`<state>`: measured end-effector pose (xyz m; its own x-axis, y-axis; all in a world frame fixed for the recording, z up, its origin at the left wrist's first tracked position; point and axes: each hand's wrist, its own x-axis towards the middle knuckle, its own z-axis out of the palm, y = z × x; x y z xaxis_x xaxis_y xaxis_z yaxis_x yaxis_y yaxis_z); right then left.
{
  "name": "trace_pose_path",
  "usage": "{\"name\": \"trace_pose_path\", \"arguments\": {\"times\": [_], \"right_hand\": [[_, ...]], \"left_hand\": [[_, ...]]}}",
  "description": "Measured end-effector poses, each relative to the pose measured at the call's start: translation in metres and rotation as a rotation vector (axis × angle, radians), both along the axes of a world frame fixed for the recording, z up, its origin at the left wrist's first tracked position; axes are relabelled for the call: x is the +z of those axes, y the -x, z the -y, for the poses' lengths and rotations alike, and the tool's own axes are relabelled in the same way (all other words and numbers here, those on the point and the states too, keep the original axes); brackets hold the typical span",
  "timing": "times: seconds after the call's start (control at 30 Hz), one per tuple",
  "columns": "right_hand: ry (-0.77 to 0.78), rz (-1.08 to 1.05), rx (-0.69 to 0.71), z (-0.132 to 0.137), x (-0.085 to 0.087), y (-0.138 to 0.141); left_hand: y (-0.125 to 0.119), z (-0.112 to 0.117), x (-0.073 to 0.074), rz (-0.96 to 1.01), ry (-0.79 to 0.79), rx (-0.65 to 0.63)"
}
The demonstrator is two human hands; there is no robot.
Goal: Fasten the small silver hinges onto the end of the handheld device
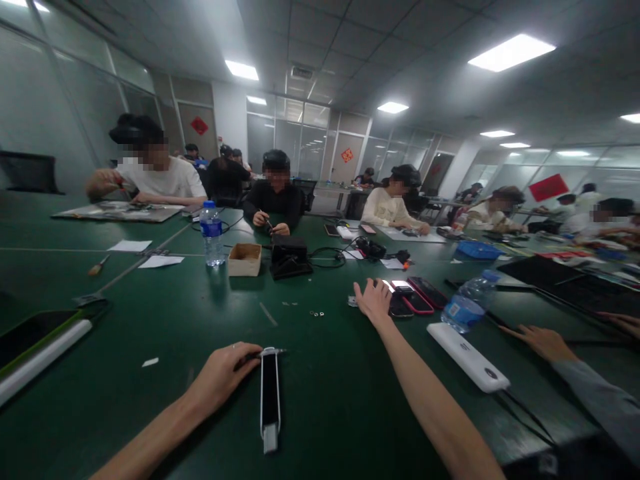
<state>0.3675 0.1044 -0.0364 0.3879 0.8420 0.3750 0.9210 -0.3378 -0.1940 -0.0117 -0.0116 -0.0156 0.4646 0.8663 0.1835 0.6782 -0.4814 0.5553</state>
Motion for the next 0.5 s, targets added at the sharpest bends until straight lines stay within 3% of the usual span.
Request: {"name": "trace_pose_path", "arguments": {"times": [0.27, 0.5], "right_hand": [[0.059, -0.06, -0.011, -0.013, -0.001, -0.009], [0.076, 0.034, 0.038, -0.009, 0.002, 0.006]], "left_hand": [[0.003, -0.003, -0.006, 0.008, -0.033, 0.001], [0.0, -0.001, -0.002, -0.004, -0.026, 0.023]]}}
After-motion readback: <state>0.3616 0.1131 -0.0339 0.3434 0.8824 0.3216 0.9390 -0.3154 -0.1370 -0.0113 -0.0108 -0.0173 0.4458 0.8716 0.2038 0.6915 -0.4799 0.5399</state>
